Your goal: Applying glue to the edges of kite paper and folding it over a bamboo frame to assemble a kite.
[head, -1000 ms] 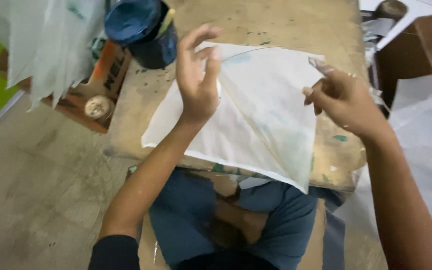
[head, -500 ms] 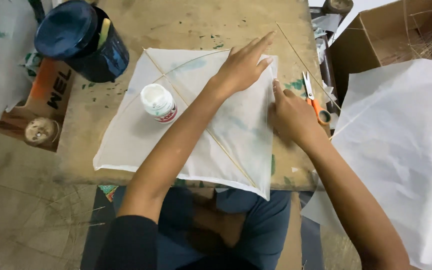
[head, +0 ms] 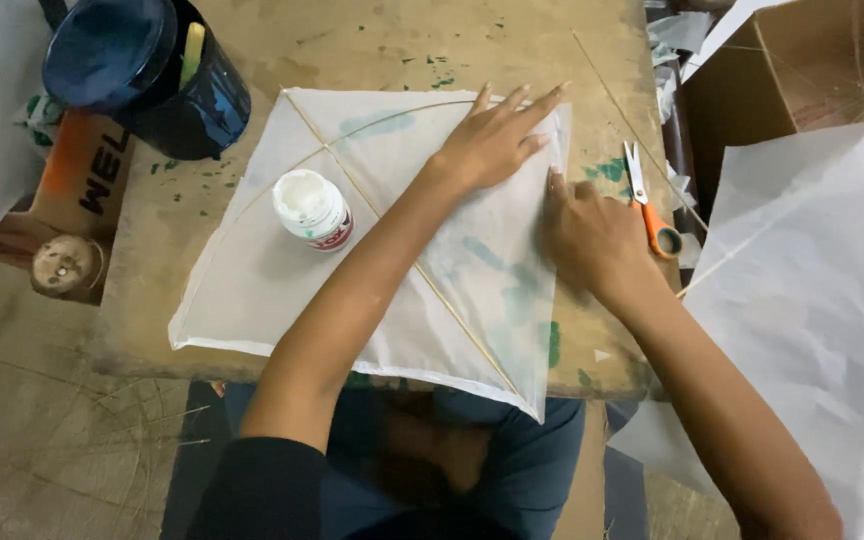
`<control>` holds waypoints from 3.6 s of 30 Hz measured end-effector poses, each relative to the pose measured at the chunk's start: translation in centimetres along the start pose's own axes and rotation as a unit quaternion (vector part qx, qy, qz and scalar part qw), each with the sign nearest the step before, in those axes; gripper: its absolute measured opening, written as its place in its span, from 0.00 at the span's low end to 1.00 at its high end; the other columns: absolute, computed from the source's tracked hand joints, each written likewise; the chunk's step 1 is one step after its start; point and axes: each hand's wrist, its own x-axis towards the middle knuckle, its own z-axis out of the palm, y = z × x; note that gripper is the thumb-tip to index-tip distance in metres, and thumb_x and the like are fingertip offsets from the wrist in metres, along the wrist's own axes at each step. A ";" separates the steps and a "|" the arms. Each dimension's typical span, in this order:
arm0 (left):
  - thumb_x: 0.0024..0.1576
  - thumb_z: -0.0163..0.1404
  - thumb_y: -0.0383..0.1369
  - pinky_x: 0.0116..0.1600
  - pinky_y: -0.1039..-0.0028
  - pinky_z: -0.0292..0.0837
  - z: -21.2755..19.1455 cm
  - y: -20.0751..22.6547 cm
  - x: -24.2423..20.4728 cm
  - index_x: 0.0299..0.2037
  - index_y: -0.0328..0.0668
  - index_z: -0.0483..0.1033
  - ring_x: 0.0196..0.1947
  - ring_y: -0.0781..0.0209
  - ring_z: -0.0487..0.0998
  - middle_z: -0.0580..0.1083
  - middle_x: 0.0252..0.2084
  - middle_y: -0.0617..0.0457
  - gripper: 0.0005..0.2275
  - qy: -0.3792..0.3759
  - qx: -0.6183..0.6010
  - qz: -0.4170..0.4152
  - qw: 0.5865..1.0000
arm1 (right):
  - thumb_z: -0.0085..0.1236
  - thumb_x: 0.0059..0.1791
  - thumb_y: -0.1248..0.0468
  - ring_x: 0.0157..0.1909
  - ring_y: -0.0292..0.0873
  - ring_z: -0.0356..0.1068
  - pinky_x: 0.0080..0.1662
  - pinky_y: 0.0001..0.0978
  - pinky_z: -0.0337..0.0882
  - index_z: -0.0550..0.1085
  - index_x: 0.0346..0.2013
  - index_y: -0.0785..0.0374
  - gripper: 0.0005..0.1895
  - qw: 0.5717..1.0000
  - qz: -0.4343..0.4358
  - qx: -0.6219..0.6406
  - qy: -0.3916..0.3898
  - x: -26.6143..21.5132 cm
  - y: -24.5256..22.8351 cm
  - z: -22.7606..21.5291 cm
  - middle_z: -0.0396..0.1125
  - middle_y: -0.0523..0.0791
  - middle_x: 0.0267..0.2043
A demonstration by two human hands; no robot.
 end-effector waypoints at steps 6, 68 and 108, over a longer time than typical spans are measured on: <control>0.67 0.46 0.43 0.71 0.42 0.54 0.3 -0.3 0.1 0.74 0.54 0.48 0.72 0.52 0.63 0.65 0.73 0.62 0.27 0.018 0.065 0.045 0.997 | 0.45 0.51 0.59 0.25 0.43 0.71 0.25 0.29 0.69 0.68 0.66 0.64 0.28 0.970 -0.087 -0.205 0.095 -7.6 -2.0 0.7 0.70 0.51 0.39; 0.68 0.39 0.45 0.70 0.47 0.50 -1.9 7.0 -10.8 0.65 0.48 0.71 0.71 0.52 0.57 0.63 0.70 0.50 0.20 0.027 0.076 0.078 0.994 | 0.48 0.51 0.56 0.27 0.37 0.62 0.27 0.27 0.59 0.71 0.66 0.55 0.27 0.933 -0.041 -0.311 0.174 -16.6 -5.0 2.4 0.64 0.43 0.38; 0.69 0.47 0.31 0.80 0.53 0.51 -0.4 4.9 -11.2 0.76 0.60 0.41 0.76 0.58 0.66 0.62 0.77 0.57 0.30 0.099 -0.111 0.026 0.989 | 0.47 0.47 0.76 0.60 0.70 0.64 0.61 0.52 0.65 0.71 0.58 0.85 0.24 0.927 -0.179 0.220 0.247 -11.3 -1.1 0.1 0.63 0.69 0.63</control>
